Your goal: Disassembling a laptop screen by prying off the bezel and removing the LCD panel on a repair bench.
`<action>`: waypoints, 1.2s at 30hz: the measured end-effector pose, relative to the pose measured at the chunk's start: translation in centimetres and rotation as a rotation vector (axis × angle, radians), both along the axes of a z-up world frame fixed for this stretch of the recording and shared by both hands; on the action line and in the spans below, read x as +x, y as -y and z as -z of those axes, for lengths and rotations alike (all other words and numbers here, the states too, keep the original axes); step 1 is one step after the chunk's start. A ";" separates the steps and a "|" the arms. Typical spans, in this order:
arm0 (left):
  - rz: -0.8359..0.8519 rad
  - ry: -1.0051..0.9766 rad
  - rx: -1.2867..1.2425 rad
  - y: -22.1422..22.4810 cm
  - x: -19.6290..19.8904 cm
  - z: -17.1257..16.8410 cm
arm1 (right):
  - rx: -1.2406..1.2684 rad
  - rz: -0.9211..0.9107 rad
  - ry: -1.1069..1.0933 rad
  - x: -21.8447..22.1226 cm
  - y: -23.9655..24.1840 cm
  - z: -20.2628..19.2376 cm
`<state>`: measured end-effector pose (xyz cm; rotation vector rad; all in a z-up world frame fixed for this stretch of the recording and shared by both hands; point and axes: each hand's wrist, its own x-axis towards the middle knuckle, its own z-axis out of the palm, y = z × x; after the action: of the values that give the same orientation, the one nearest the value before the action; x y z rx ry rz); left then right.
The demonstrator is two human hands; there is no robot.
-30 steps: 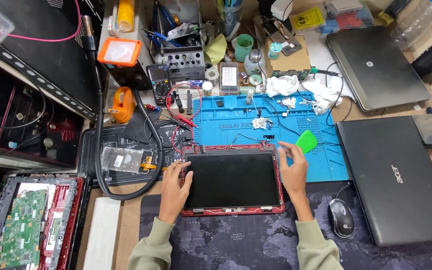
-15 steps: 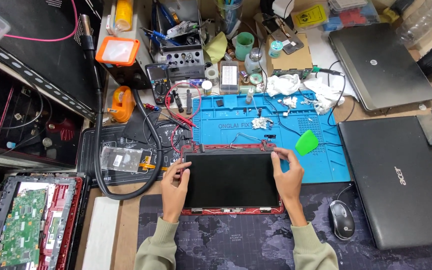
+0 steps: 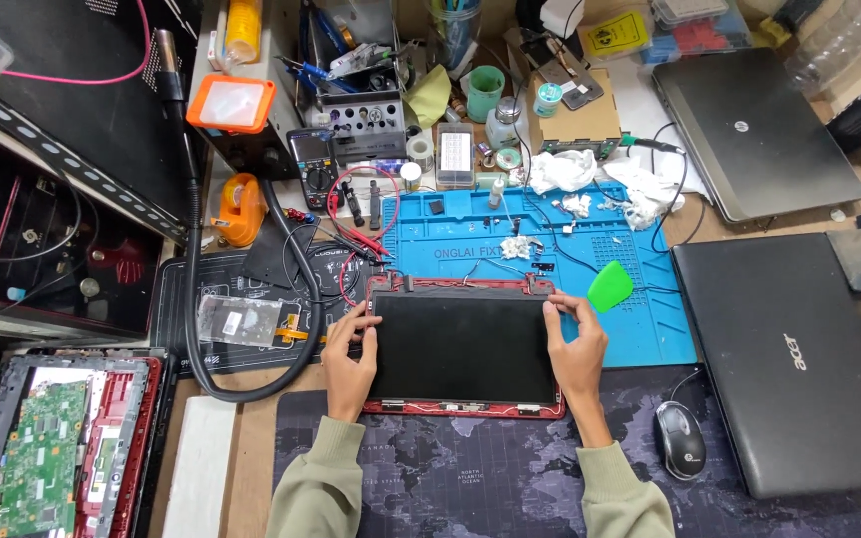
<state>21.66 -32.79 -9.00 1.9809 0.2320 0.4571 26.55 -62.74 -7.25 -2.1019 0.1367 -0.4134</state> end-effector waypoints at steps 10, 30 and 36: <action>0.010 -0.024 0.031 0.1 0.0 0.4 | -0.060 -0.044 0.054 0.2 0.2 1.0; 0.128 0.142 0.135 -1.1 5.2 -0.7 | -0.162 -0.067 0.001 0.4 0.6 2.0; 0.073 0.148 0.108 -1.1 6.0 0.8 | -0.163 -0.060 -0.006 0.4 0.6 1.9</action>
<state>27.63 -31.71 -9.80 2.0425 0.0428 0.5767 26.97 -63.33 -9.19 -2.2620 0.0445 -0.3934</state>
